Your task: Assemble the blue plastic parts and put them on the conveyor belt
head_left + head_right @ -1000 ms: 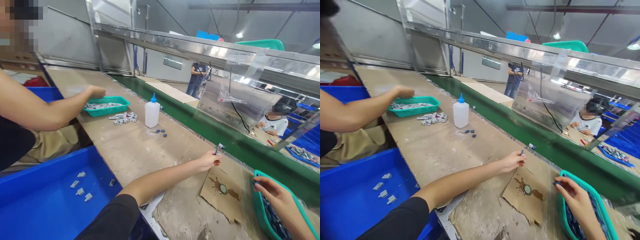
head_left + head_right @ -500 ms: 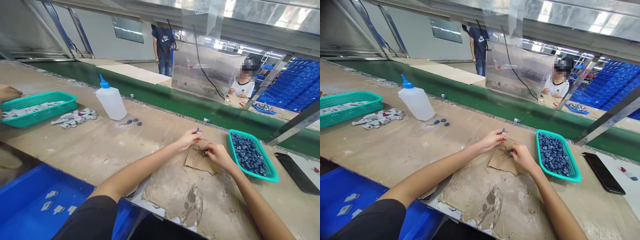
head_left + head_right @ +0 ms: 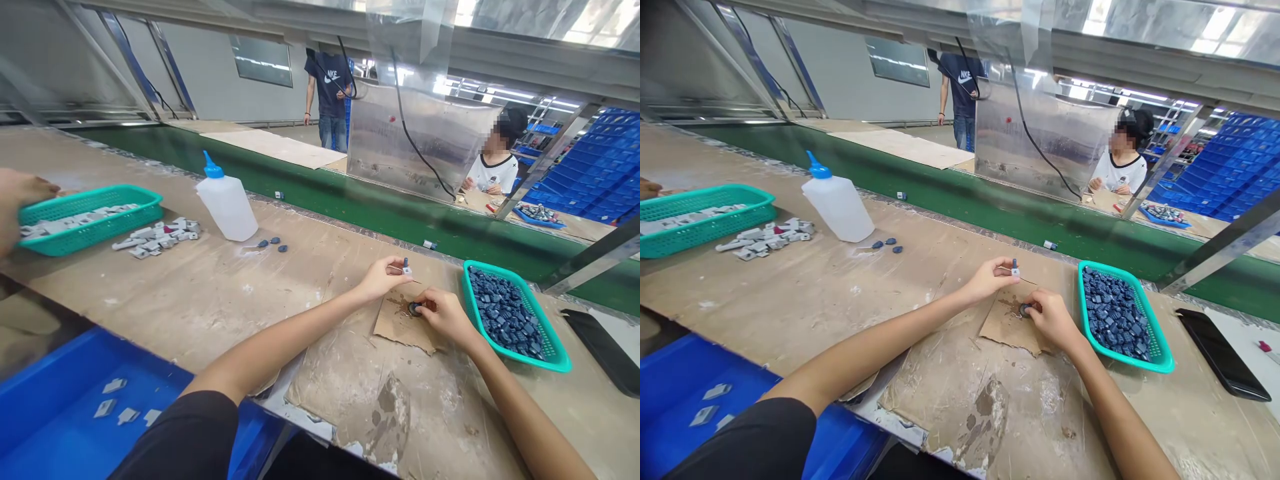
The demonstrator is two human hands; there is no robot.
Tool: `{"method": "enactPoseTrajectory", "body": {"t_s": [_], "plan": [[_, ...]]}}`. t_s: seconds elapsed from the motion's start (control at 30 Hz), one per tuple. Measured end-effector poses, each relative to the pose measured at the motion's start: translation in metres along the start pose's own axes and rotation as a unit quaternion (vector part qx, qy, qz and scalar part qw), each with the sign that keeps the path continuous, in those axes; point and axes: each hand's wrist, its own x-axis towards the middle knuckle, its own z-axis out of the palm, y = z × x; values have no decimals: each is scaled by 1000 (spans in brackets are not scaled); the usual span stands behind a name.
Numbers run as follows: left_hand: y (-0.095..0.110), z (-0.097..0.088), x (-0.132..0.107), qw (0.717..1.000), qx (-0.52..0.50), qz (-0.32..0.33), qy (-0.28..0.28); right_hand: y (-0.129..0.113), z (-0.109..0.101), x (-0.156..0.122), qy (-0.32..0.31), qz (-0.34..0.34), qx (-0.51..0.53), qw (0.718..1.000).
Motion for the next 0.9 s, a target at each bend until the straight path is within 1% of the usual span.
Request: {"method": "enactPoseTrajectory", "body": {"t_s": [0.17, 0.33, 0.47, 0.57, 0.63, 0.7, 0.77, 0.8, 0.83, 0.9], "plan": [[-1, 1, 0, 1000, 0, 14, 4, 1, 2, -1, 0, 0, 12, 1000], [-1, 1, -2, 1000, 16, 23, 0, 3, 2, -3, 20, 0, 22, 1000], [-1, -1, -3, 997, 68, 46, 12, 3, 0, -4, 60, -3, 18, 998], [0, -1, -4, 992, 101, 70, 4, 1, -1, -4, 55, 1, 30, 998], [1, 0, -6, 985, 139, 101, -2, 0, -3, -4, 55, 9, 48, 997], [4, 0, -9, 967, 207, 148, -8, 0, -6, -3, 88, 33, 86, 992], [7, 1, -13, 940, 282, 193, -16, 1, -10, -2, 136, 79, 177, 972], [8, 1, -15, 927, 311, 210, -20, 2, -12, -1, 159, 104, 240, 952], [9, 2, -16, 916, 332, 224, -24, 2, -13, 0, 175, 126, 307, 927], [9, 3, -19, 902, 355, 242, -30, 0, -16, 1, 176, 158, 425, 874]]}}
